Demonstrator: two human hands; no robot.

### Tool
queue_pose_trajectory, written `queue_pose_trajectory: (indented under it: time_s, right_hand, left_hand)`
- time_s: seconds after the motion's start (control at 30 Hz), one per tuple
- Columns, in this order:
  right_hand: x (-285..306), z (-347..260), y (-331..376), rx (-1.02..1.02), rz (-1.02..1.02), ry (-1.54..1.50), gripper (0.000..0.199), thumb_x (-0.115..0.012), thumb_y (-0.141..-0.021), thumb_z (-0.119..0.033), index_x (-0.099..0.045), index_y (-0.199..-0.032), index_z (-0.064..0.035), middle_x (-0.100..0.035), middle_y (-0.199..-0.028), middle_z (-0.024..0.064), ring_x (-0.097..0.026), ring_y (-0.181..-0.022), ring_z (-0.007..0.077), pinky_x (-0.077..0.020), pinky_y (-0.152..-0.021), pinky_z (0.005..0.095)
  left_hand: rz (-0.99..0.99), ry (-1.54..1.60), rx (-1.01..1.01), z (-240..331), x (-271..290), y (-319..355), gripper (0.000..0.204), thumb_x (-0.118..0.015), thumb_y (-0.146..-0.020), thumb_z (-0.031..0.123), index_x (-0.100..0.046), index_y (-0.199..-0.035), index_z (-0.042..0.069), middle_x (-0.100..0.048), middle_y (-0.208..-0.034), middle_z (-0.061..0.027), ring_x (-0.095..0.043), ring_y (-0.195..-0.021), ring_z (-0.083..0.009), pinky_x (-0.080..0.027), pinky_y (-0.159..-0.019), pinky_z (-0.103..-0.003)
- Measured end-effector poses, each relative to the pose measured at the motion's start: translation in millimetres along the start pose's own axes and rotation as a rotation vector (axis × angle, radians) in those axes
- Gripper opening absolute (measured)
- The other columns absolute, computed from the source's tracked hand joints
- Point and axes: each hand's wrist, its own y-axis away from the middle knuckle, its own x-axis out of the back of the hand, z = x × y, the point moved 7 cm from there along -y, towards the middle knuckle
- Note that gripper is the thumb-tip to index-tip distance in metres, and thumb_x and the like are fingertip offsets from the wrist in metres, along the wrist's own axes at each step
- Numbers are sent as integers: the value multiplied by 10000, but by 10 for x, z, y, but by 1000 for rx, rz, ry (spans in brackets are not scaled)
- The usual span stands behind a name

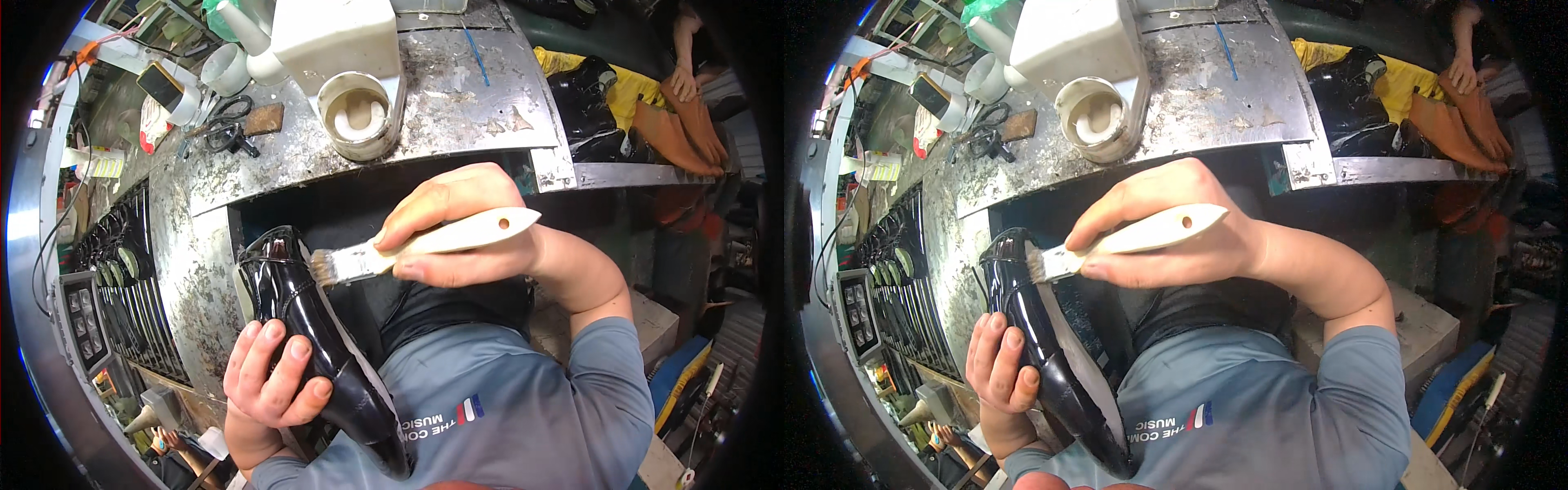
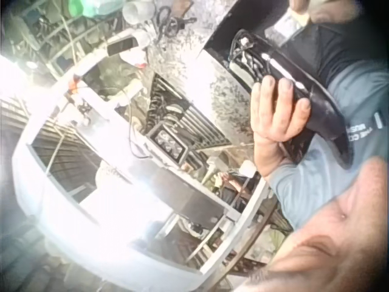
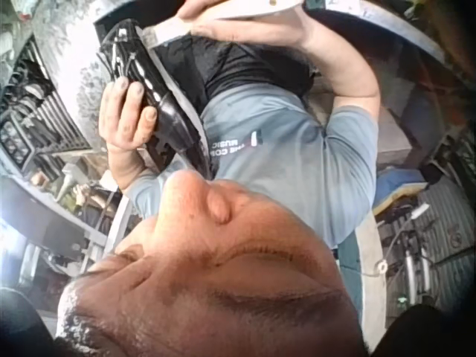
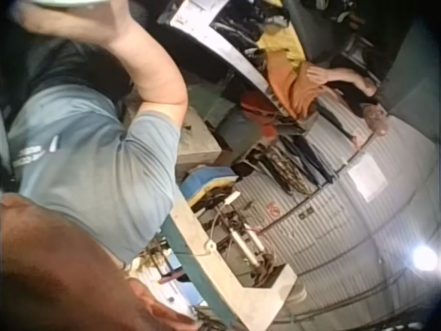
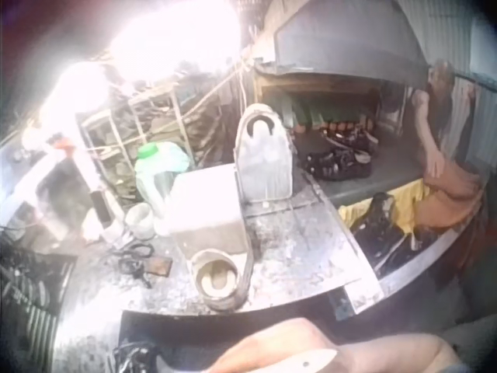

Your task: The person paints the sole of a black shoe with a white substance using a brush. They repeatedly dip the brush into a container to reload the white material and apply it to the shoe's bottom surface, working methodically across the sole.

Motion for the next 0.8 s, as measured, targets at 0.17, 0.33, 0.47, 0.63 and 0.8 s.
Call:
queue_pose_trajectory:
  time_s: [0.17, 0.33, 0.47, 0.63, 0.8]
  right_hand:
    - [-10, -10, -59, 45, 109, 9, 181, -817, -837, -135, -771, -963, -13, -766, -874, 120, -746, -747, 236, -581, -669, 318]
    - [-61, 53, -97, 30, 117, -68, 171, -814, -848, -135, -770, -953, -8, -760, -859, 123, -743, -739, 219, -575, -657, 316]
    - [-87, -22, -78, 35, 51, -129, 160, -805, -864, -148, -762, -931, -9, -754, -845, 119, -731, -711, 218, -563, -636, 320]
    - [-147, -199, -24, 44, -30, -192, 125, -802, -837, -119, -764, -895, -16, -745, -806, 107, -726, -687, 237, -569, -606, 325]
    - [-127, -372, -5, 100, -36, -143, 150, -822, -773, -102, -775, -893, -26, -753, -780, 79, -727, -655, 208, -576, -564, 297]
  left_hand:
    - [-77, 0, 21, 47, 58, -88, 487, -558, -1033, 295, -424, -1501, 298, -573, -1387, -67, -618, -1220, -342, -561, -999, -489]
    - [-97, -13, 39, 55, 89, -131, 489, -559, -1032, 303, -420, -1501, 301, -569, -1394, -66, -611, -1232, -343, -558, -1004, -489]
    - [-79, -22, 31, 11, 79, -145, 487, -567, -1029, 270, -426, -1495, 284, -577, -1394, -79, -623, -1219, -351, -573, -985, -495]
    - [-5, -83, -18, -94, -10, -50, 430, -582, -1022, 191, -480, -1439, 211, -634, -1322, -135, -668, -1148, -378, -593, -948, -508]
    - [33, -112, 23, -235, -76, -69, 354, -587, -1011, 102, -527, -1360, 101, -669, -1267, -211, -681, -1120, -416, -601, -920, -526]
